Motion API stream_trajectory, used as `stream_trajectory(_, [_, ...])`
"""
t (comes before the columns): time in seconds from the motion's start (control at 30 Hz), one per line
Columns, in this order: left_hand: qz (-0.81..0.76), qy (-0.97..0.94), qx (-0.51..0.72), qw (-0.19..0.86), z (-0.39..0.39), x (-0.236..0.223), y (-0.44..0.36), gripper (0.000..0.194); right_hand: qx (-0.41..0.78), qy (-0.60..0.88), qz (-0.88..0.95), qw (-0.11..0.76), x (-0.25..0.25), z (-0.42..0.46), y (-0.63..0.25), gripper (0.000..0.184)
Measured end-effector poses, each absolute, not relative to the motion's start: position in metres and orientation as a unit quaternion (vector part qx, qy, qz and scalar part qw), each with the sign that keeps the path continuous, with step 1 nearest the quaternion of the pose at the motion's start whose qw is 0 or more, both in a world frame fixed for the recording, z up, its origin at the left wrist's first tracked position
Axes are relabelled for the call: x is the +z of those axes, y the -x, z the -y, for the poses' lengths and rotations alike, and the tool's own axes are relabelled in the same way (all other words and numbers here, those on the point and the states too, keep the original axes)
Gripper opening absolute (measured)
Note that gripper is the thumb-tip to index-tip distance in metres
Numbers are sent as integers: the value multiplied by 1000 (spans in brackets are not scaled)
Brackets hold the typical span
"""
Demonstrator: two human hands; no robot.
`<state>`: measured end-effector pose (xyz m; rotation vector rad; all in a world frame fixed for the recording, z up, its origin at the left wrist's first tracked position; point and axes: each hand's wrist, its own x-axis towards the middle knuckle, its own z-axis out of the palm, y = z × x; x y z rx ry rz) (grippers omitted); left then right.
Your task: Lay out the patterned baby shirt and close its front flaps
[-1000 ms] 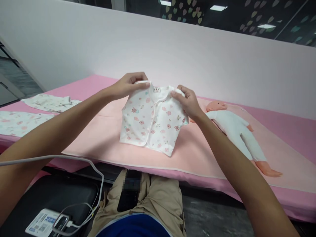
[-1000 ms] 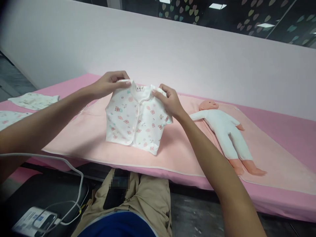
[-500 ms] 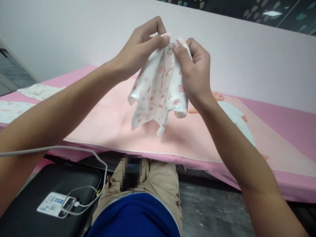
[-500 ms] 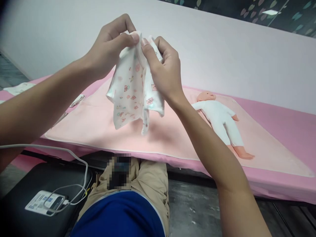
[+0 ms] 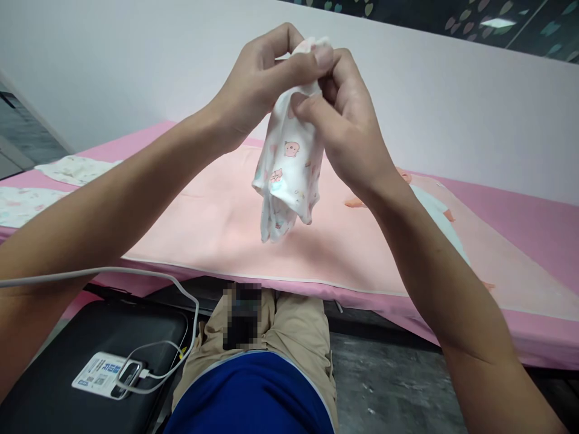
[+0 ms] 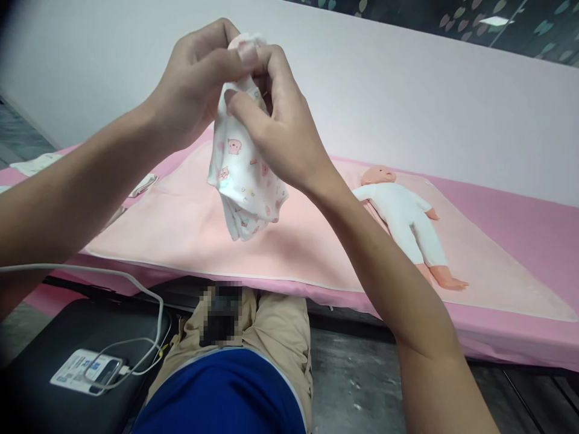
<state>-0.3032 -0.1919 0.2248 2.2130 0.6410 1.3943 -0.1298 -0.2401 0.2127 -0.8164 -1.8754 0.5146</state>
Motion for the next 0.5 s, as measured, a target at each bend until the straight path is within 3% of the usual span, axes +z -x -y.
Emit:
stream_trajectory(0.13, [-246,-789,514,227,198,221,305,38,225,287,795,484,205,238,130,43])
stream_trajectory(0.3, [-258,-781,528,212,201,212,310,34,311,298,727,534,185,231,136,74])
stream_trajectory(0.5, [-219,-770,552,233,195,205,322,32,383,365,709,466,151,216,131,71])
